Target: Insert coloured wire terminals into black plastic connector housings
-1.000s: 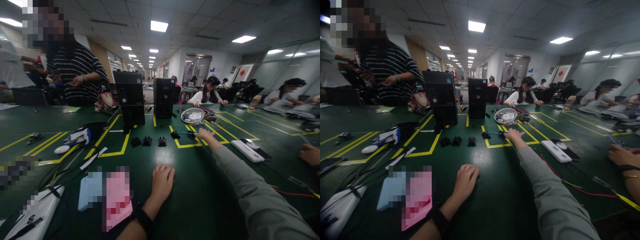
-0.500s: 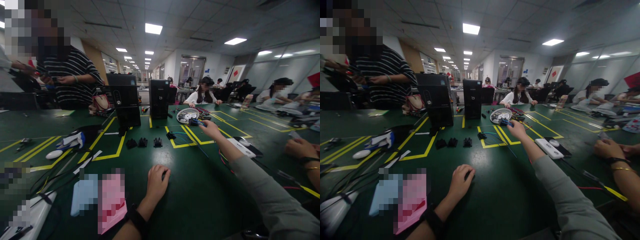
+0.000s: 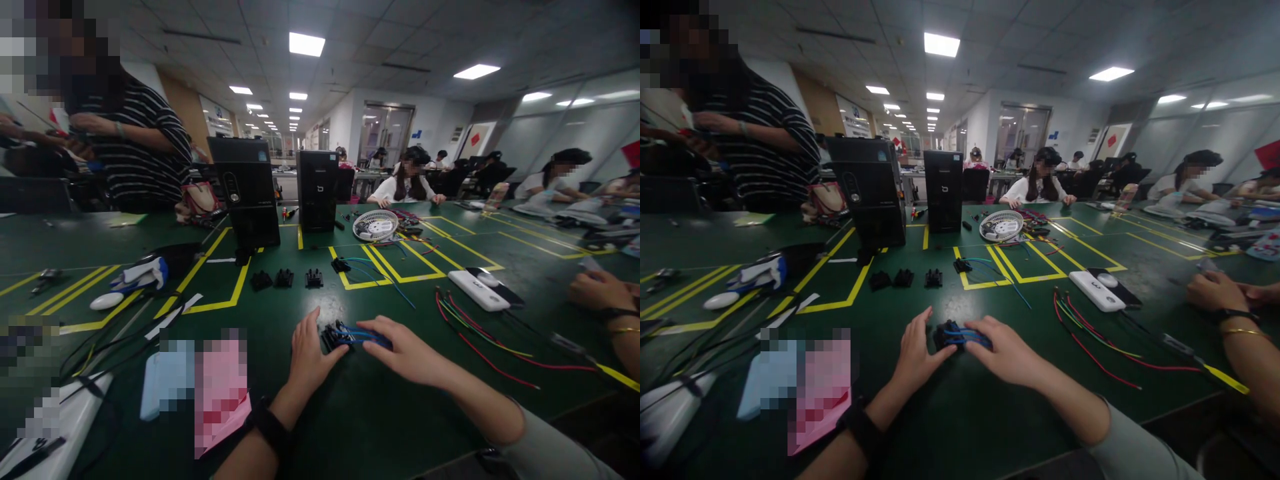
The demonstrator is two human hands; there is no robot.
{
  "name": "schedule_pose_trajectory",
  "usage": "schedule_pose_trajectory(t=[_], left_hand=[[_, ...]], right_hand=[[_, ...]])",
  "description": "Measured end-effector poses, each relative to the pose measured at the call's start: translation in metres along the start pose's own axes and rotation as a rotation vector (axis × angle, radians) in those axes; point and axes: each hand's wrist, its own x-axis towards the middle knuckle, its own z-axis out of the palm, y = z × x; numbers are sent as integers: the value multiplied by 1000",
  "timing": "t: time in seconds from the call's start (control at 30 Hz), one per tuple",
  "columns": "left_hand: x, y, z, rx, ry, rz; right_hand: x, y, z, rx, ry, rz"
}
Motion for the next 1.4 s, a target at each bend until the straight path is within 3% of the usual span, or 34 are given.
schedule_pose_trajectory(t=[0.23, 0.43, 0.53, 0.73, 0.83, 1.0, 1.23, 1.4], left_hand=[[1, 3, -3, 13, -61, 33], [1, 4, -6, 41, -104, 55], [2, 5, -7, 15, -135, 93], [2, 4, -6, -70, -156, 129], [2, 4, -7, -77, -141, 105], [3, 5, -7, -71, -129, 92], [3, 3, -5, -47, -149, 102], [3, 4, -6, -37, -145, 107]], right_hand=[[-12, 0, 15, 195, -21, 34], [-13, 7, 20, 586, -265, 181], [-13, 10, 22, 699, -316, 190], [7, 19, 24, 764, -351, 218], [23, 21, 28, 789, -368, 309], [33, 25, 40, 858, -458, 322], [23, 25, 48, 818, -376, 312], [19, 25, 54, 692, -248, 204]])
